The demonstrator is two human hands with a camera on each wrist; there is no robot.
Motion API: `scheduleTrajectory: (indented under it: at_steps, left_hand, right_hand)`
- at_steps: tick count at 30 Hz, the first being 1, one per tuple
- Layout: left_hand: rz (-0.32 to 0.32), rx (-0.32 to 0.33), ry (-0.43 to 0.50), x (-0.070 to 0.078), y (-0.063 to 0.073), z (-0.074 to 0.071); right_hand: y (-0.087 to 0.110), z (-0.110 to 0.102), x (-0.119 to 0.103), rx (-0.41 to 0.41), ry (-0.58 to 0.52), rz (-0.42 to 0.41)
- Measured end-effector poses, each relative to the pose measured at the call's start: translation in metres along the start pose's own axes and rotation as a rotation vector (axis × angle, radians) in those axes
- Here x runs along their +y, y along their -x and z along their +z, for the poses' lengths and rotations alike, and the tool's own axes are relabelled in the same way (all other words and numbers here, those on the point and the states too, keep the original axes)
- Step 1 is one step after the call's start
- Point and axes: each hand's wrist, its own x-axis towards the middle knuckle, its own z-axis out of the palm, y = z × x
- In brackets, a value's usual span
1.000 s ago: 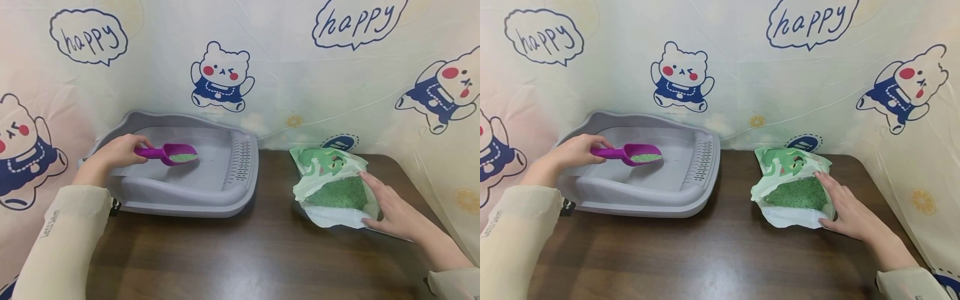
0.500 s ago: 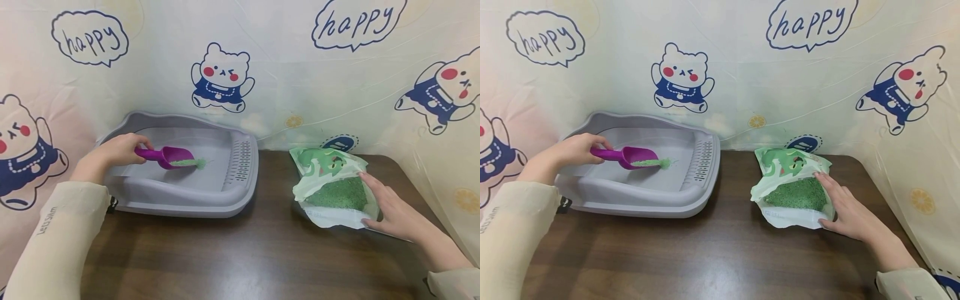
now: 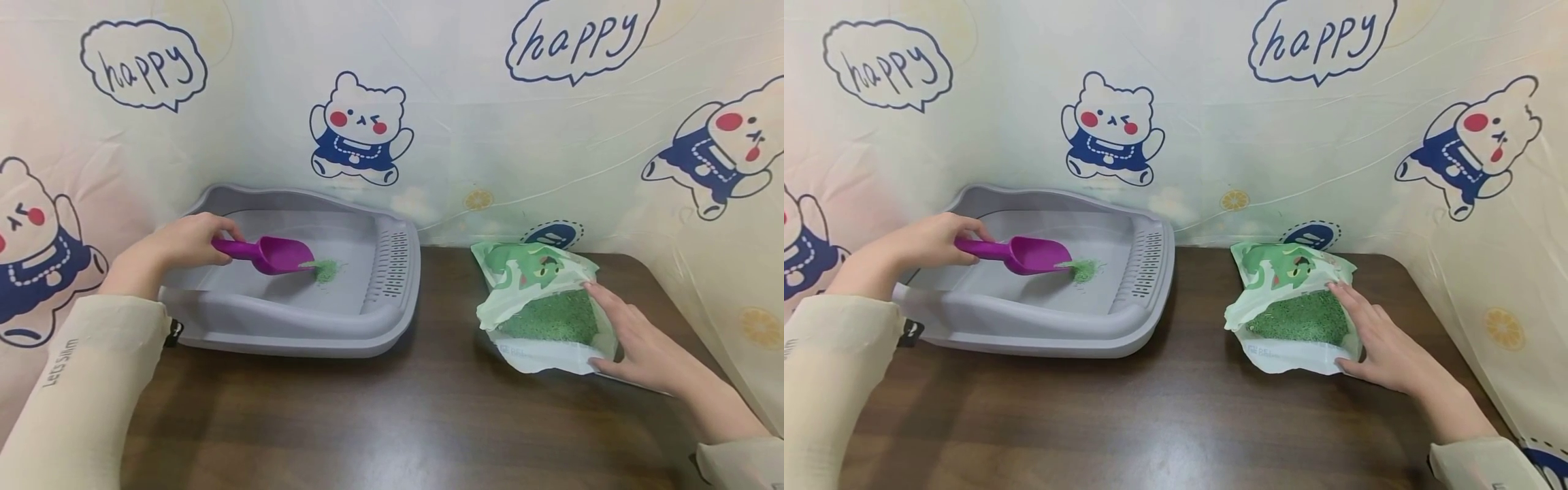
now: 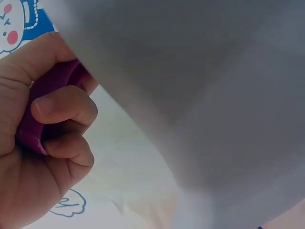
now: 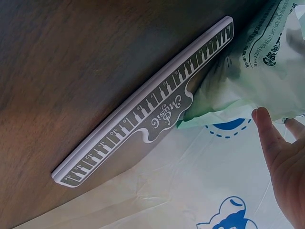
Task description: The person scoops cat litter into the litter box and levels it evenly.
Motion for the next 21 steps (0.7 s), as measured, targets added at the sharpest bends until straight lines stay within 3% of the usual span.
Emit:
scheduleTrajectory:
  at_steps: [21]
  left_hand:
    - [0.014,0.033,0.059,0.0055,0.0072,-0.0084]
  right_hand:
    - [0.0001,-0.0003,-0.0015,-0.008,-0.002,0.012]
